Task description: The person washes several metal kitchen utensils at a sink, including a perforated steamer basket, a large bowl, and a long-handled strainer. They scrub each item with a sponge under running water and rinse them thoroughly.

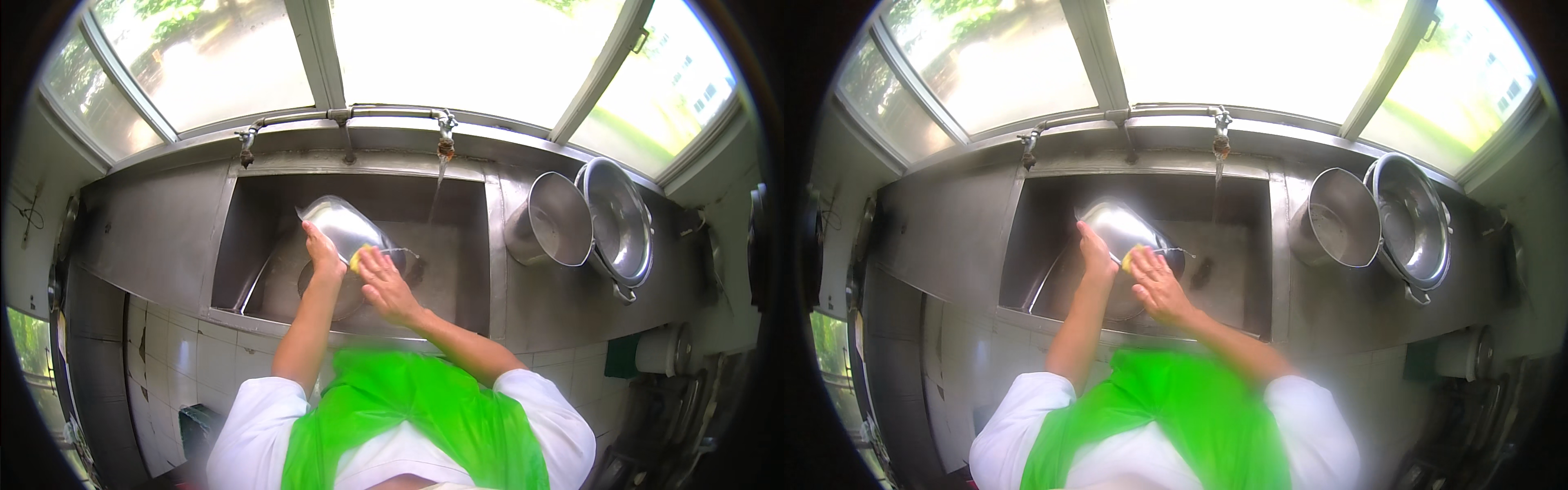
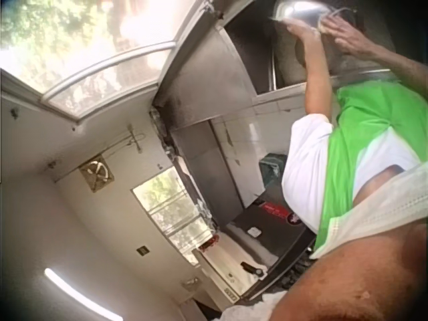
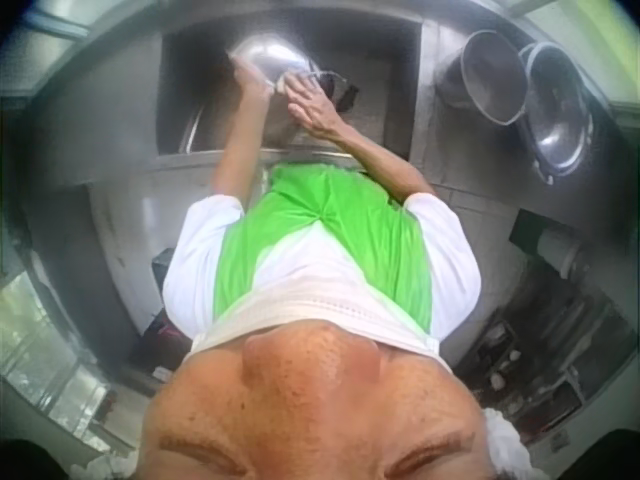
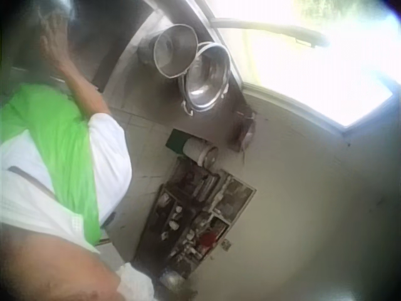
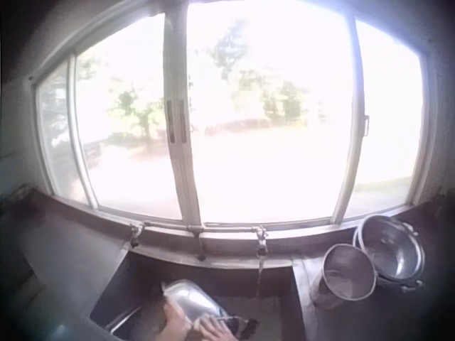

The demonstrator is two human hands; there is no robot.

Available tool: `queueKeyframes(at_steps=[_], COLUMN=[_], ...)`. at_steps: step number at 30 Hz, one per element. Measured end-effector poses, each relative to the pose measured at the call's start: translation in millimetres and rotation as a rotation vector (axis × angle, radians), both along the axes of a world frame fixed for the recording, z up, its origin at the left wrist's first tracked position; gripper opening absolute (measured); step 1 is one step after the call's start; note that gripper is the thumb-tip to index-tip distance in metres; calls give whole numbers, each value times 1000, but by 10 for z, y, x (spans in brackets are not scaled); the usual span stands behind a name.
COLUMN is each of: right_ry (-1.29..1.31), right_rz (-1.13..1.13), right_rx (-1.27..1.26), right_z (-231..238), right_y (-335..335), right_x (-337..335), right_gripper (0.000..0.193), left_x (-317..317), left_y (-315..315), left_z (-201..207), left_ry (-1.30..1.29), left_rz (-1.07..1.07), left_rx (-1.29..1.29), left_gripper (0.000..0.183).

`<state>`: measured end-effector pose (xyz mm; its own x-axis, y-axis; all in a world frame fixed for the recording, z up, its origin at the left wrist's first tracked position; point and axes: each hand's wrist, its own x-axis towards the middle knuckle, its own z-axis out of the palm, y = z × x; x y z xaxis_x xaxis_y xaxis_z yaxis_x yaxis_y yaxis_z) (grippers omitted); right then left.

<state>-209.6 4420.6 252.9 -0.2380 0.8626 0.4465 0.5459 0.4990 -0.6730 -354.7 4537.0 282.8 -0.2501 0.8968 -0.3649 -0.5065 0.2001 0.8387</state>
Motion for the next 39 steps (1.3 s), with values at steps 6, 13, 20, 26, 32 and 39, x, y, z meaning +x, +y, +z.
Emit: queueKeyframes(at_steps=[6, 13, 20, 26, 32, 39], right_ry=[-57, 758, 158, 646, 559, -346], right_rz=[105, -296, 66, -421, -497, 574], right_rx=[-64, -947, -272, -594, -232, -765], right_z=[799, -617, 73, -346, 437, 771], right_y=[1493, 1893, 343, 1300, 1140, 585], right_x=[261, 1160, 144, 1401, 1529, 1021], right_gripper=[34, 43, 62, 41, 30, 65], left_x=[-16, -283, -128, 24, -35, -67], left_y=[-239, -445, -355, -752, -605, -312], left_z=[220, 567, 4, 936, 731, 468], left_ry=[465, 138, 522, 757, 1516, 1652], left_rz=[-478, -307, -175, -888, -923, -805], left_rx=[286, 223, 70, 233, 528, 1021], left_gripper=[50, 30, 32, 34, 38, 36])
